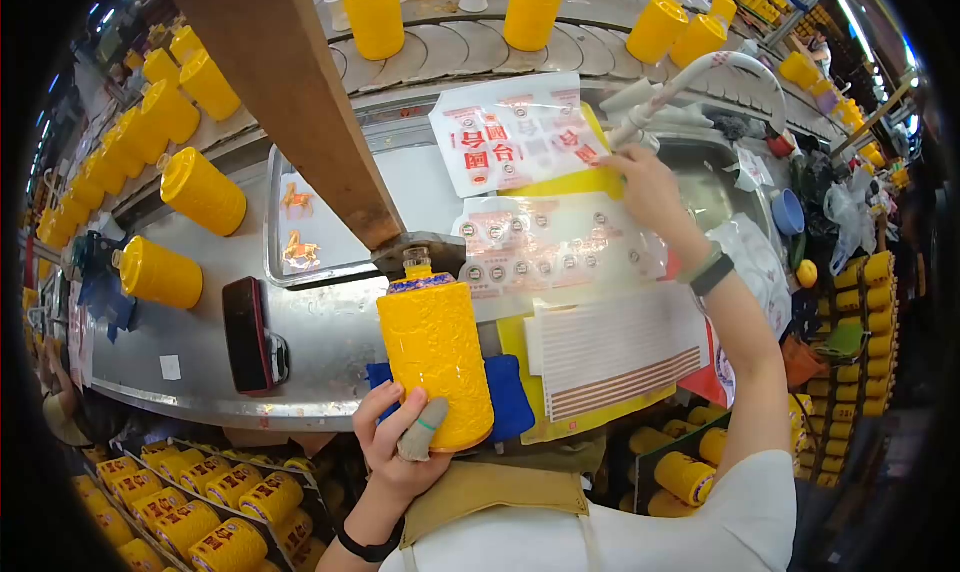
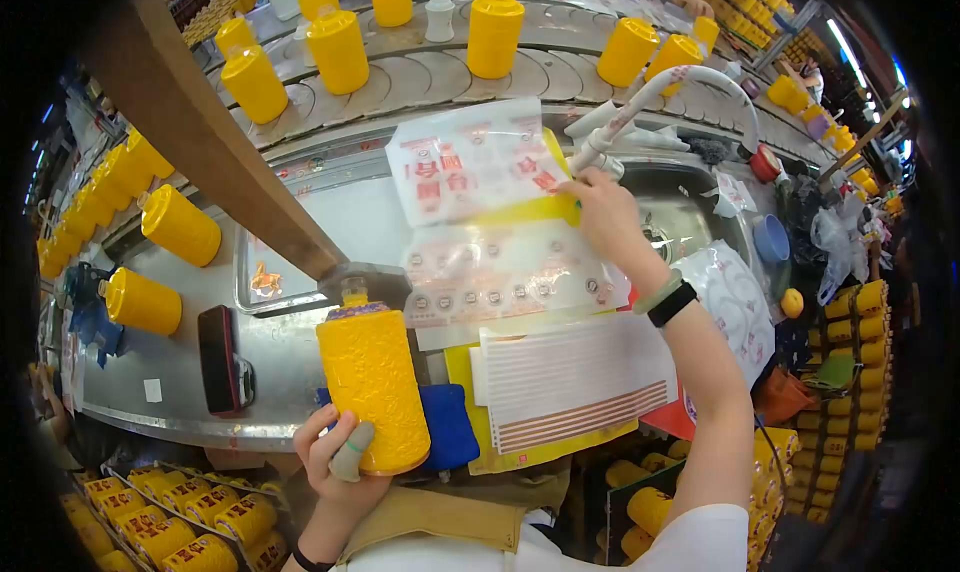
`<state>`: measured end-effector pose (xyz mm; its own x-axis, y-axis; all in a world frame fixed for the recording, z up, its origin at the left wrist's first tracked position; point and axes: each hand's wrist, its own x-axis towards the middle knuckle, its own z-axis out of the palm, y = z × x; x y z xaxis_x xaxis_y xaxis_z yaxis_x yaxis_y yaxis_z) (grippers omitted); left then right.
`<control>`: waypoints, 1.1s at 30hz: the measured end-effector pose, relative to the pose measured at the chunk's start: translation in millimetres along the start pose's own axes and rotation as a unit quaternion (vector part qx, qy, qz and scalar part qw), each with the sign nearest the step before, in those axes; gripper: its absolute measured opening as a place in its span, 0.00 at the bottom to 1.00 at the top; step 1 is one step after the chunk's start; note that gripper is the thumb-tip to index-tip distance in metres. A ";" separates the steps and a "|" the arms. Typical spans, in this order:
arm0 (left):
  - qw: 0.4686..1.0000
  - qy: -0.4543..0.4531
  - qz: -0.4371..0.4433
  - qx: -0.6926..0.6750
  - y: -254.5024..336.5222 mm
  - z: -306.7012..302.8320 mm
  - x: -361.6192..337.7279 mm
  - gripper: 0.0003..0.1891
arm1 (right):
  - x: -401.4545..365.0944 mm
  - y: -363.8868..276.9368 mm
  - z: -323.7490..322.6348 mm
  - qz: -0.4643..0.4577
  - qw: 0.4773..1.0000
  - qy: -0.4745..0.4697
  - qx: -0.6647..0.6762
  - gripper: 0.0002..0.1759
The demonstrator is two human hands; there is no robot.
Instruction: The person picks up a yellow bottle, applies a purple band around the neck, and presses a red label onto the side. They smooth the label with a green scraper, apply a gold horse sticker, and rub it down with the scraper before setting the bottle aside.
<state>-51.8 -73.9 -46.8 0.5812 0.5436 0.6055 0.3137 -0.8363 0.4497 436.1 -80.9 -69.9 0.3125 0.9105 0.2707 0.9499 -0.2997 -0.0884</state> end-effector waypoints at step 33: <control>0.993 -0.028 -0.085 -0.073 1.5 -19.0 3.2 0.41 | -29.1 82.1 -16.2 0.215 0.971 -0.009 0.102 0.11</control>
<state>-63.8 -72.1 -31.7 0.5721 0.6676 0.4765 0.3004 -0.7111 0.6356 504.9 -136.6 -69.4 0.6783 0.7191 0.1507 0.7116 -0.5920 -0.3783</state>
